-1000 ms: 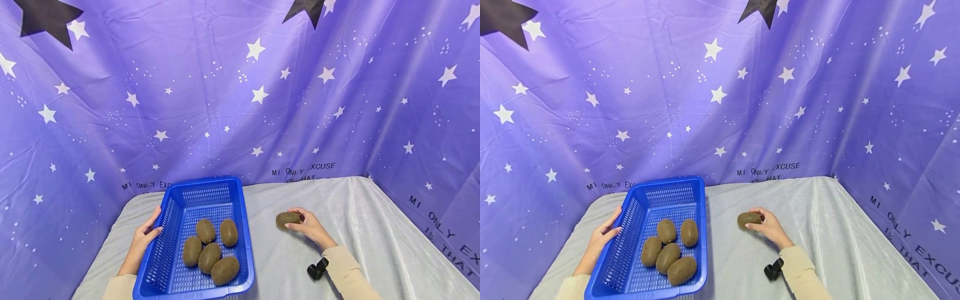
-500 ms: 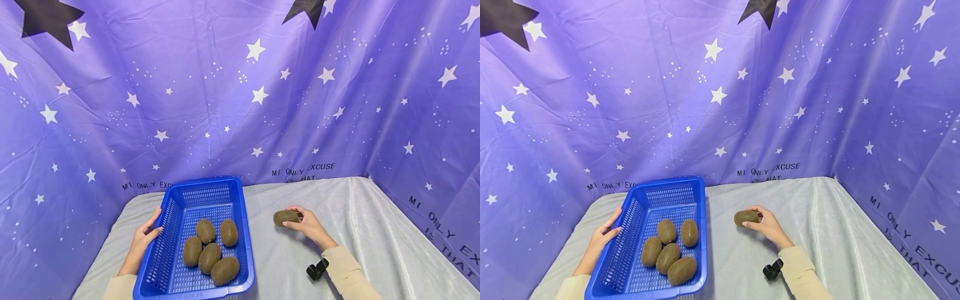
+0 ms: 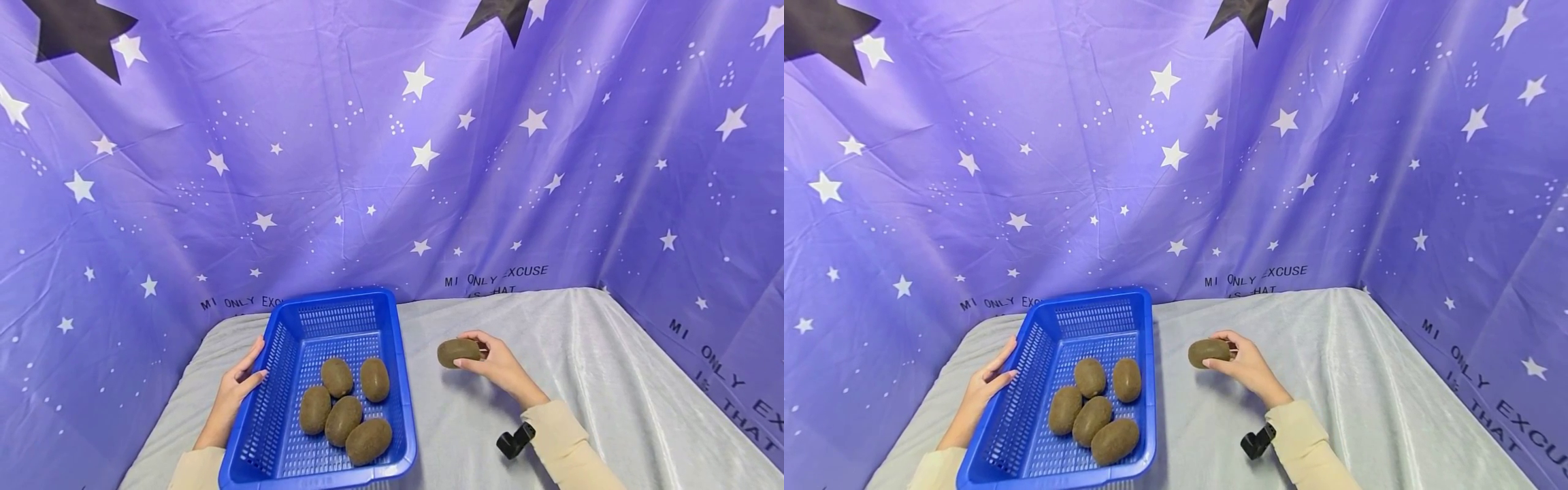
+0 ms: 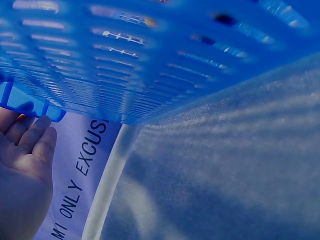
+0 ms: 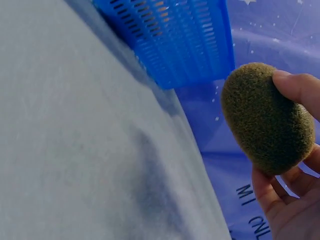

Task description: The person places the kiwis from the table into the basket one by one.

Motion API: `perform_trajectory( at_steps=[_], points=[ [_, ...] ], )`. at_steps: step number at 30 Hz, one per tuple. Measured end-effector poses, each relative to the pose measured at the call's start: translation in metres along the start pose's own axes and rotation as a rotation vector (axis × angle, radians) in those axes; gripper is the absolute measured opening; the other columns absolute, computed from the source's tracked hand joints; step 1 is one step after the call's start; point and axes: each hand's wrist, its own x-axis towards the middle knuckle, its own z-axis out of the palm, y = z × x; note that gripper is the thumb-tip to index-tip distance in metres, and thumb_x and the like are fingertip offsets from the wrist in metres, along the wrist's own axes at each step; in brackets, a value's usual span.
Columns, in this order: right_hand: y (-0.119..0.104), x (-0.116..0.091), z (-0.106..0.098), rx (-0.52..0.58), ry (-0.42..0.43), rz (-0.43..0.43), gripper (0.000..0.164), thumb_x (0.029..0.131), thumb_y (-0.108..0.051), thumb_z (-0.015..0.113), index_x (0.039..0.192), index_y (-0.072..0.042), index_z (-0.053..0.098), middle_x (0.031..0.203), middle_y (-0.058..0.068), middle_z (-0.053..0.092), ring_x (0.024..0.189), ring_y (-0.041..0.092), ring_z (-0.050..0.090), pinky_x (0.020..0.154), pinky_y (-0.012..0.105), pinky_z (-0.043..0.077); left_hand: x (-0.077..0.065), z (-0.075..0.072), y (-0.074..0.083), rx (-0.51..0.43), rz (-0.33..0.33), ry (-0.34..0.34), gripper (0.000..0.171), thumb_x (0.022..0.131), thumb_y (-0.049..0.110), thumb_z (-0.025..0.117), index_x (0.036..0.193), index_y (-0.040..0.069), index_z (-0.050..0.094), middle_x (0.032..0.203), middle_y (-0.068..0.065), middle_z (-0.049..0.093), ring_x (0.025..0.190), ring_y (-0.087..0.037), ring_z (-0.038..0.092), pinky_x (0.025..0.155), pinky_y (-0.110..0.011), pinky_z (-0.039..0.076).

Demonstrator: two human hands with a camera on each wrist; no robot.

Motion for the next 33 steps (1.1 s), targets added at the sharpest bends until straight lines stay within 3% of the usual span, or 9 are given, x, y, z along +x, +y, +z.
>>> perform_trajectory(
  at_steps=[16, 33],
  points=[
    [-0.029, -0.001, 0.007, -0.003, -0.016, -0.055, 0.045, 0.076, -0.02, 0.078, 0.116, -0.008, 0.061, 0.101, 0.01, 0.065, 0.084, 0.02, 0.06, 0.073, 0.028, 0.049, 0.001, 0.001, 0.001, -0.025, 0.001, -0.004, 0.056, 0.094, 0.0, 0.049, 0.145, -0.003, 0.027, 0.155, -0.013, 0.015, 0.126, 0.011, 0.036, 0.095, -0.009, 0.035],
    [-0.059, -0.007, 0.024, 0.022, -0.064, -0.146, 0.043, 0.076, -0.016, 0.078, 0.115, -0.009, 0.062, 0.101, 0.006, 0.066, 0.082, 0.012, 0.059, 0.072, 0.026, 0.048, -0.001, 0.001, 0.001, -0.048, -0.006, -0.01, 0.056, 0.095, 0.001, 0.049, 0.146, -0.003, 0.027, 0.155, -0.014, 0.013, 0.126, 0.011, 0.035, 0.095, -0.009, 0.035]
  ],
)
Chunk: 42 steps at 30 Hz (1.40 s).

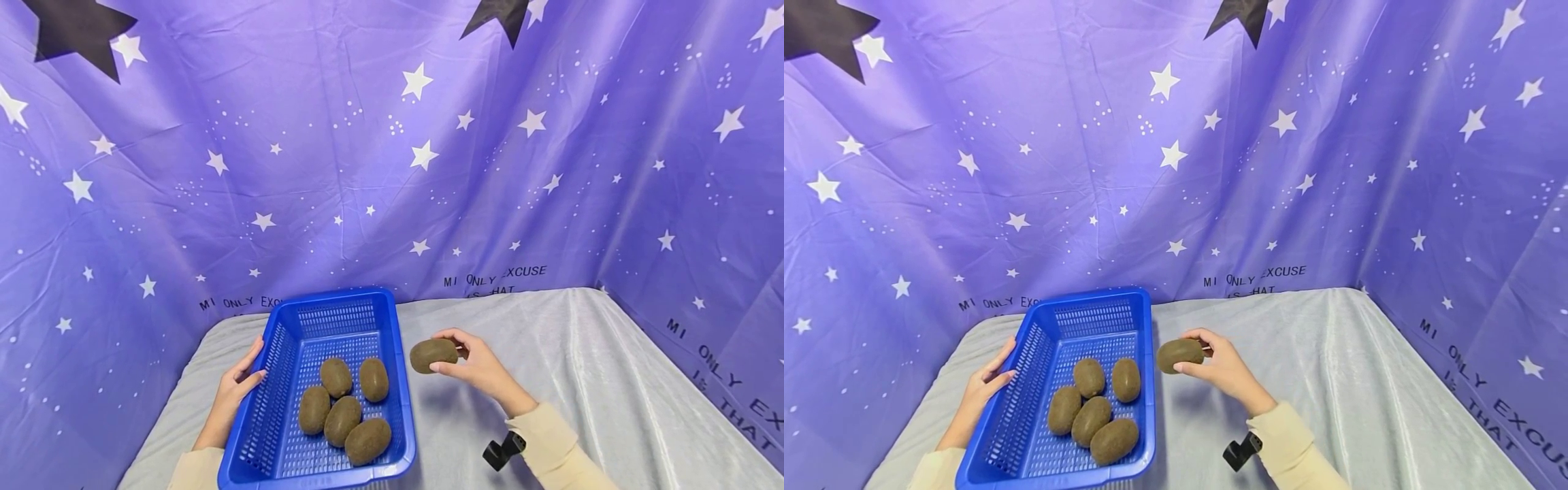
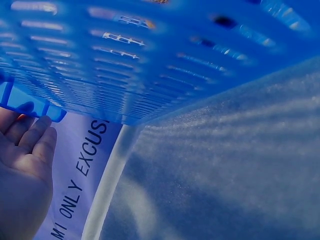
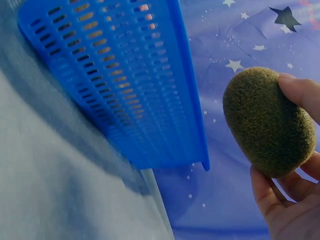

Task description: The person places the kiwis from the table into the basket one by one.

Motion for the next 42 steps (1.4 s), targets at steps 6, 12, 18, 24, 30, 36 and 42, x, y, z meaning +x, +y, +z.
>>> perform_trajectory(
  at_steps=[6, 12, 18, 24, 30, 36, 42],
  points=[
    [-0.003, 0.001, 0.011, 0.001, -0.016, -0.04, 0.041, 0.076, -0.014, 0.078, 0.114, -0.007, 0.063, 0.102, 0.004, 0.066, 0.083, 0.008, 0.058, 0.073, 0.025, 0.047, 0.0, 0.0, 0.0, 0.001, -0.001, -0.003, 0.056, 0.095, 0.002, 0.049, 0.146, -0.002, 0.026, 0.156, -0.013, 0.013, 0.126, 0.011, 0.035, 0.095, -0.01, 0.036],
    [-0.008, 0.002, 0.021, 0.007, -0.044, -0.048, 0.04, 0.076, -0.02, 0.078, 0.111, -0.008, 0.064, 0.102, 0.003, 0.066, 0.089, 0.01, 0.058, 0.077, 0.025, 0.047, 0.0, 0.001, 0.0, 0.003, 0.002, 0.002, 0.056, 0.095, 0.002, 0.049, 0.146, -0.003, 0.026, 0.155, -0.014, 0.013, 0.126, 0.011, 0.036, 0.094, -0.01, 0.037],
    [-0.013, 0.003, 0.028, 0.014, -0.067, -0.063, 0.039, 0.077, -0.02, 0.078, 0.112, -0.01, 0.064, 0.104, 0.001, 0.066, 0.092, 0.01, 0.057, 0.08, 0.026, 0.047, 0.0, 0.0, 0.0, 0.027, 0.001, 0.016, 0.056, 0.094, 0.001, 0.051, 0.145, -0.004, 0.029, 0.155, -0.013, 0.016, 0.126, 0.011, 0.035, 0.095, -0.008, 0.035],
    [-0.027, 0.004, 0.035, 0.003, -0.084, -0.091, 0.039, 0.077, -0.015, 0.077, 0.112, -0.006, 0.063, 0.107, 0.005, 0.066, 0.092, 0.01, 0.057, 0.079, 0.026, 0.047, 0.0, 0.0, 0.0, 0.017, 0.003, 0.023, 0.055, 0.093, 0.0, 0.051, 0.144, -0.004, 0.029, 0.154, -0.015, 0.016, 0.126, 0.011, 0.036, 0.094, -0.008, 0.035],
    [-0.019, 0.009, 0.044, 0.014, -0.108, -0.102, 0.04, 0.077, -0.019, 0.077, 0.113, -0.011, 0.063, 0.108, 0.002, 0.066, 0.093, 0.011, 0.057, 0.079, 0.027, 0.048, 0.0, 0.0, 0.0, 0.032, -0.002, 0.022, 0.055, 0.094, 0.001, 0.051, 0.145, -0.003, 0.03, 0.154, -0.013, 0.017, 0.125, 0.011, 0.036, 0.094, -0.008, 0.035],
    [-0.033, 0.01, 0.05, 0.006, -0.122, -0.106, 0.04, 0.077, -0.01, 0.076, 0.114, -0.004, 0.062, 0.109, 0.008, 0.066, 0.092, 0.01, 0.057, 0.078, 0.027, 0.049, 0.0, -0.001, 0.0, 0.038, -0.01, 0.021, 0.056, 0.094, 0.002, 0.051, 0.145, -0.001, 0.029, 0.155, -0.012, 0.017, 0.125, 0.012, 0.036, 0.094, -0.008, 0.035],
    [-0.057, 0.007, 0.05, 0.021, -0.142, -0.115, 0.039, 0.077, -0.008, 0.075, 0.113, 0.002, 0.062, 0.106, 0.011, 0.065, 0.091, 0.012, 0.057, 0.078, 0.027, 0.048, 0.0, 0.0, 0.0, 0.032, -0.003, 0.017, 0.056, 0.094, 0.001, 0.051, 0.145, -0.003, 0.028, 0.155, -0.012, 0.016, 0.126, 0.012, 0.035, 0.095, -0.008, 0.035]
  ],
)
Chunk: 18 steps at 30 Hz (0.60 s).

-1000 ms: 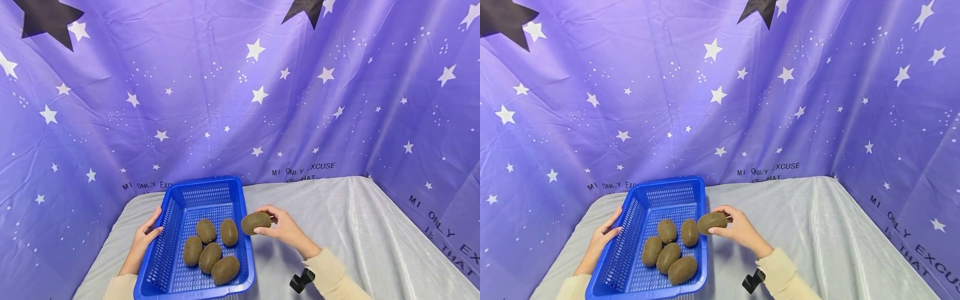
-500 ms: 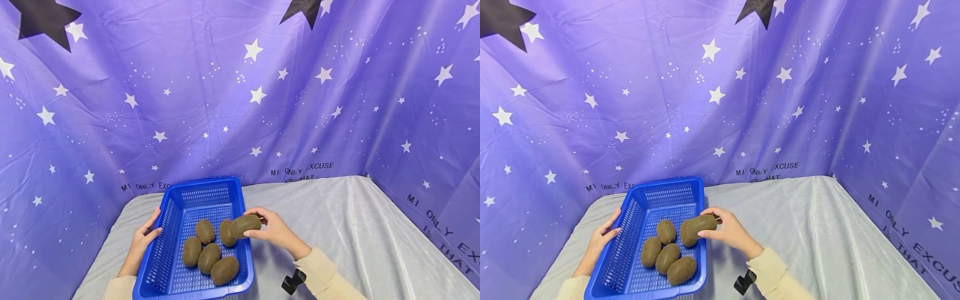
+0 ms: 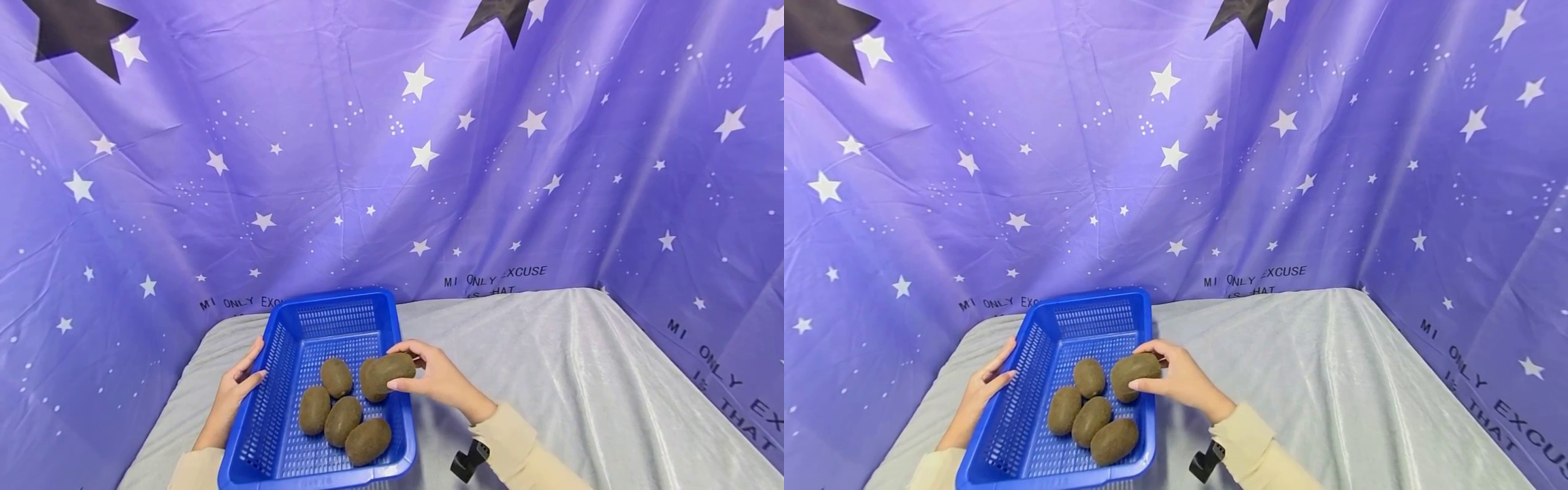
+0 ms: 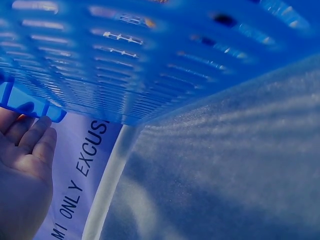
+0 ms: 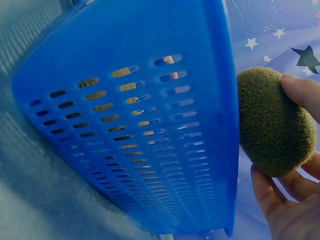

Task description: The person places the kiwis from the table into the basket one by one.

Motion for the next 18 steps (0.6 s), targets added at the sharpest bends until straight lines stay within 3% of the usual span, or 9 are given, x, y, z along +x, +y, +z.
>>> perform_trajectory(
  at_steps=[11, 18],
  points=[
    [-0.002, 0.007, 0.008, -0.011, -0.029, -0.012, 0.038, 0.078, -0.01, 0.075, 0.112, 0.001, 0.061, 0.105, 0.01, 0.066, 0.093, 0.015, 0.059, 0.083, 0.029, 0.048, 0.002, 0.0, -0.001, -0.007, 0.046, -0.001, 0.055, 0.093, -0.002, 0.052, 0.143, -0.008, 0.029, 0.155, -0.011, 0.02, 0.127, 0.01, 0.035, 0.096, -0.007, 0.032],
    [0.032, 0.015, 0.019, -0.057, -0.051, -0.031, 0.041, 0.077, -0.017, 0.077, 0.114, -0.006, 0.062, 0.11, 0.006, 0.064, 0.096, 0.016, 0.059, 0.084, 0.028, 0.048, 0.002, -0.001, -0.002, -0.007, 0.007, -0.003, 0.056, 0.093, 0.001, 0.052, 0.145, -0.004, 0.029, 0.155, -0.017, 0.015, 0.126, 0.012, 0.035, 0.095, -0.008, 0.034]
  ],
)
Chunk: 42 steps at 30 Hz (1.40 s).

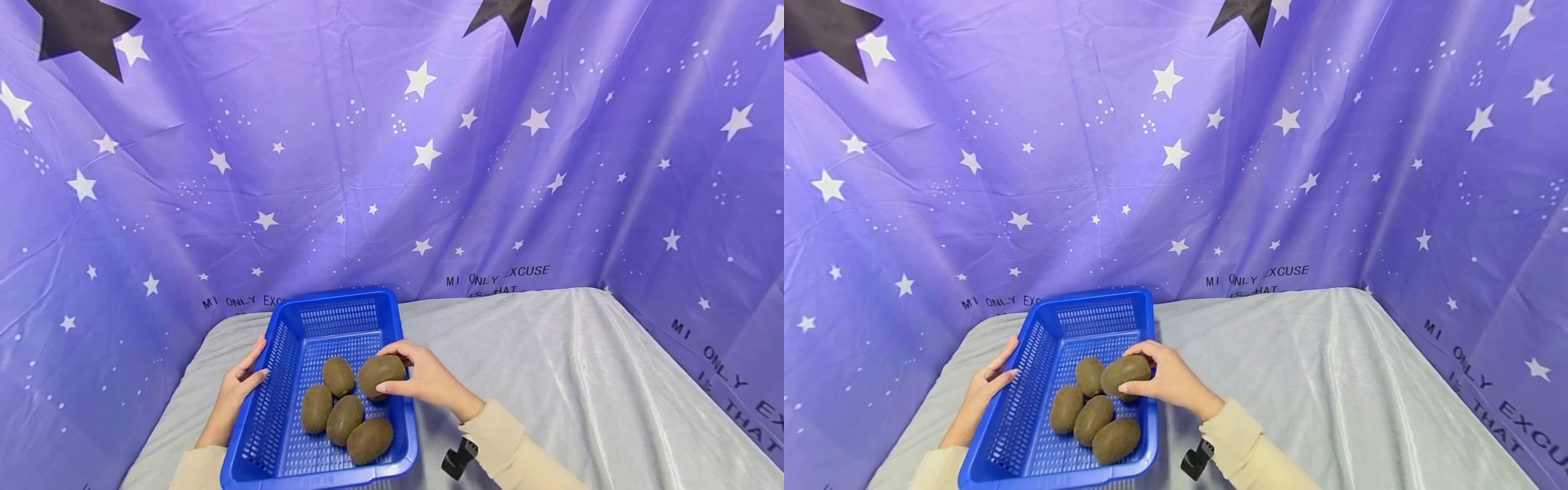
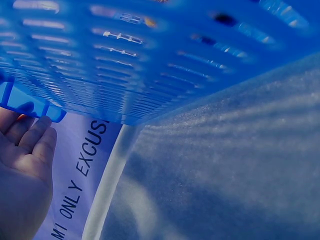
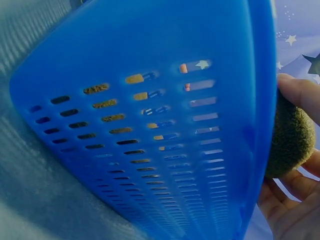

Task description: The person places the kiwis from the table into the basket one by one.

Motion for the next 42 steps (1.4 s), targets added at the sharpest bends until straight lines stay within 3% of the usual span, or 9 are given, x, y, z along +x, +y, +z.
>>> perform_trajectory(
  at_steps=[10, 21, 30, 36, 39, 42],
  points=[
    [0.006, 0.003, 0.005, -0.021, -0.026, -0.009, 0.042, 0.077, -0.032, 0.078, 0.113, -0.019, 0.062, 0.108, -0.008, 0.062, 0.093, 0.01, 0.057, 0.081, 0.027, 0.048, 0.0, 0.001, -0.001, -0.012, 0.006, 0.003, 0.056, 0.093, 0.0, 0.051, 0.144, -0.004, 0.03, 0.155, -0.014, 0.018, 0.126, 0.01, 0.036, 0.096, -0.009, 0.034],
    [0.009, 0.005, 0.008, -0.021, -0.054, 0.015, 0.044, 0.076, -0.031, 0.078, 0.115, -0.02, 0.061, 0.11, -0.009, 0.06, 0.095, 0.01, 0.056, 0.083, 0.028, 0.048, -0.001, 0.001, 0.0, -0.005, 0.01, 0.0, 0.056, 0.093, -0.001, 0.052, 0.144, -0.005, 0.03, 0.154, -0.018, 0.015, 0.126, 0.011, 0.036, 0.096, -0.008, 0.034],
    [0.013, 0.0, 0.005, 0.015, -0.025, -0.021, 0.043, 0.079, -0.016, 0.074, 0.117, -0.001, 0.06, 0.114, 0.015, 0.062, 0.1, 0.031, 0.057, 0.09, 0.033, 0.047, 0.001, 0.001, -0.003, -0.013, 0.021, -0.01, 0.056, 0.093, -0.002, 0.051, 0.144, -0.006, 0.029, 0.154, -0.02, 0.014, 0.126, 0.01, 0.036, 0.095, -0.009, 0.035],
    [0.017, -0.017, -0.008, 0.016, 0.063, -0.029, 0.032, 0.085, -0.018, 0.07, 0.113, -0.004, 0.062, 0.111, 0.01, 0.064, 0.099, 0.022, 0.06, 0.091, 0.034, 0.047, 0.001, 0.001, -0.003, -0.003, 0.007, -0.019, 0.056, 0.093, -0.001, 0.051, 0.144, -0.006, 0.029, 0.155, -0.018, 0.013, 0.126, 0.011, 0.035, 0.095, -0.009, 0.034],
    [0.022, -0.029, -0.021, -0.024, 0.09, -0.044, 0.028, 0.086, -0.016, 0.068, 0.112, -0.005, 0.063, 0.111, 0.008, 0.065, 0.1, 0.026, 0.061, 0.091, 0.034, 0.048, 0.004, 0.001, -0.003, 0.052, 0.011, -0.028, 0.056, 0.093, 0.001, 0.052, 0.144, -0.005, 0.03, 0.155, -0.017, 0.015, 0.126, 0.013, 0.033, 0.095, -0.007, 0.033],
    [0.03, -0.041, -0.039, -0.106, 0.101, -0.061, 0.024, 0.086, -0.014, 0.067, 0.109, -0.007, 0.064, 0.108, 0.006, 0.066, 0.098, 0.024, 0.061, 0.089, 0.033, 0.048, 0.009, -0.002, -0.001, 0.156, 0.057, -0.059, 0.056, 0.092, 0.001, 0.055, 0.143, -0.006, 0.033, 0.153, -0.022, 0.018, 0.126, 0.014, 0.031, 0.095, -0.006, 0.031]
  ],
)
